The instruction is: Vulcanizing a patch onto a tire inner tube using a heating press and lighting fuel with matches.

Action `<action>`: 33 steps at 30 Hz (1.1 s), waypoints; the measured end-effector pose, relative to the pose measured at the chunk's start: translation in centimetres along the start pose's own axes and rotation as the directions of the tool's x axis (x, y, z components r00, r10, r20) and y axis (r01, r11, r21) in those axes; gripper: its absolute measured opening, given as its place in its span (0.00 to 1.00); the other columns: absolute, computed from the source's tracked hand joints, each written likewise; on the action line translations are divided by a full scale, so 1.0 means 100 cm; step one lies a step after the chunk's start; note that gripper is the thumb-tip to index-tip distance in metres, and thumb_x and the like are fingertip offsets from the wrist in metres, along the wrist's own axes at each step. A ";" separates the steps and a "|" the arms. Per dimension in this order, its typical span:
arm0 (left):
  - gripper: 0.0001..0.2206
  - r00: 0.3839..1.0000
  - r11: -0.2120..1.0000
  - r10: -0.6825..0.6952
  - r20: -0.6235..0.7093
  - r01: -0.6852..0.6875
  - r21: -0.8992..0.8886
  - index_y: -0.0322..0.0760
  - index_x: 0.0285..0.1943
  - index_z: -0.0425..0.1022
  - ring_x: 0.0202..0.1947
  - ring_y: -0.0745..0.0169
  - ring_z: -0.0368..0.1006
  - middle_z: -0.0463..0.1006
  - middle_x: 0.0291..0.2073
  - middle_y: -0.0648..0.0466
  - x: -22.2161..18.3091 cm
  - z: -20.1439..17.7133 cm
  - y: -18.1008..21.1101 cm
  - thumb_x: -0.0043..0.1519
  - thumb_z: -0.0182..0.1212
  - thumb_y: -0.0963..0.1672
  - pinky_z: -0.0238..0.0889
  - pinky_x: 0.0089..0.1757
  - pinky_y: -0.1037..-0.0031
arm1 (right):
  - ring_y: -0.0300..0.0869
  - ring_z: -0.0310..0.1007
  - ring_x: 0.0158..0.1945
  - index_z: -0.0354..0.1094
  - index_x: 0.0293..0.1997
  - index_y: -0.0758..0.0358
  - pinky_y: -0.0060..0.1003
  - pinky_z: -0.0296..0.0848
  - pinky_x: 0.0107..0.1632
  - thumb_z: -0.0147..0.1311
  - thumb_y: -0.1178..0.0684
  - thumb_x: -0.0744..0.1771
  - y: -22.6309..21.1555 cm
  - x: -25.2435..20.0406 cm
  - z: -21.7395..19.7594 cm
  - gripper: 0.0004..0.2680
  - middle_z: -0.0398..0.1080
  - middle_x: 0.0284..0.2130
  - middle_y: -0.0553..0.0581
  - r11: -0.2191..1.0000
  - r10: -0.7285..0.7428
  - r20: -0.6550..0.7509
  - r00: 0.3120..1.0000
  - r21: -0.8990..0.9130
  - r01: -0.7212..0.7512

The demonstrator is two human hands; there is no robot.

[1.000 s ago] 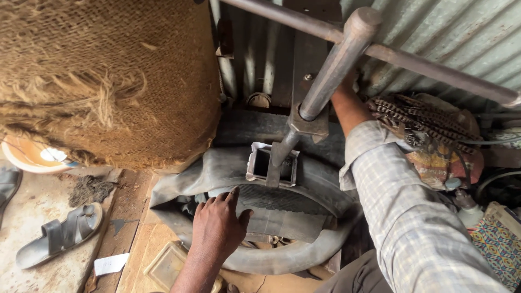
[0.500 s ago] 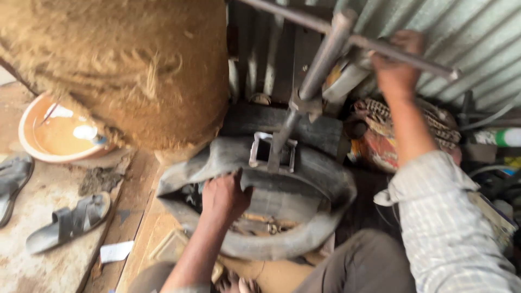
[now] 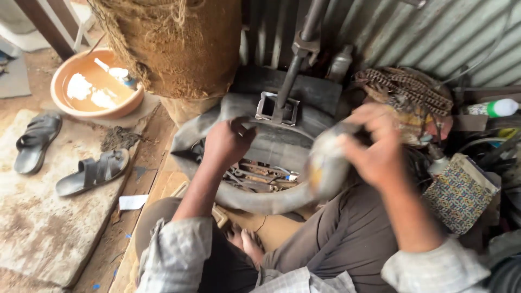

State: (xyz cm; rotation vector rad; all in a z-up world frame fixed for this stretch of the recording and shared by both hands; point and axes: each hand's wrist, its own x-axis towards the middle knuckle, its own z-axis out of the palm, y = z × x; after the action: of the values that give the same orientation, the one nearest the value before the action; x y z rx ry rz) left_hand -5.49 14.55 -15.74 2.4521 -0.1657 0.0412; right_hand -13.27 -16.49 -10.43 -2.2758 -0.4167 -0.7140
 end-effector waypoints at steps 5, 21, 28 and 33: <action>0.22 0.977 0.943 0.044 0.210 0.028 -0.331 0.44 0.52 0.81 0.28 0.53 0.84 0.84 0.29 0.49 -0.043 -0.012 0.028 0.54 0.66 0.56 0.74 0.35 0.63 | 0.50 0.68 0.58 0.70 0.47 0.65 0.42 0.66 0.62 0.69 0.57 0.58 -0.008 -0.057 0.083 0.16 0.67 0.53 0.60 0.969 0.116 0.104 0.988 0.205 -0.135; 0.15 0.977 0.972 0.097 0.187 -0.133 0.194 0.35 0.28 0.82 0.32 0.41 0.80 0.81 0.29 0.41 -0.047 0.047 -0.010 0.50 0.68 0.51 0.74 0.36 0.58 | 0.55 0.71 0.54 0.61 0.60 0.64 0.51 0.65 0.59 0.70 0.56 0.57 -0.029 -0.085 0.183 0.26 0.71 0.49 0.60 1.000 -0.008 0.127 0.992 -0.008 0.010; 0.16 0.986 0.984 0.069 0.153 -0.093 0.154 0.34 0.26 0.81 0.33 0.39 0.79 0.80 0.28 0.41 -0.045 0.021 0.002 0.49 0.69 0.52 0.73 0.37 0.56 | 0.54 0.72 0.57 0.71 0.51 0.61 0.45 0.70 0.62 0.60 0.62 0.64 0.016 -0.044 0.140 0.12 0.73 0.50 0.60 0.997 -0.078 0.165 0.983 0.037 0.073; 0.13 0.987 0.984 0.151 0.057 -0.156 0.088 0.36 0.27 0.80 0.35 0.41 0.78 0.80 0.29 0.44 -0.046 0.022 -0.001 0.46 0.68 0.50 0.73 0.37 0.57 | 0.45 0.75 0.42 0.73 0.49 0.64 0.37 0.72 0.46 0.55 0.54 0.70 0.054 0.064 0.079 0.06 0.76 0.40 0.56 0.979 0.199 -0.113 0.973 0.070 -0.192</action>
State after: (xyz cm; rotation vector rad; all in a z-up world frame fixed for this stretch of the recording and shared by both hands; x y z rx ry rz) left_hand -10.06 13.78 -17.81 2.5286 -0.3828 0.0554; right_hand -2.66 -14.12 -14.16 -2.1688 -0.1513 -0.7227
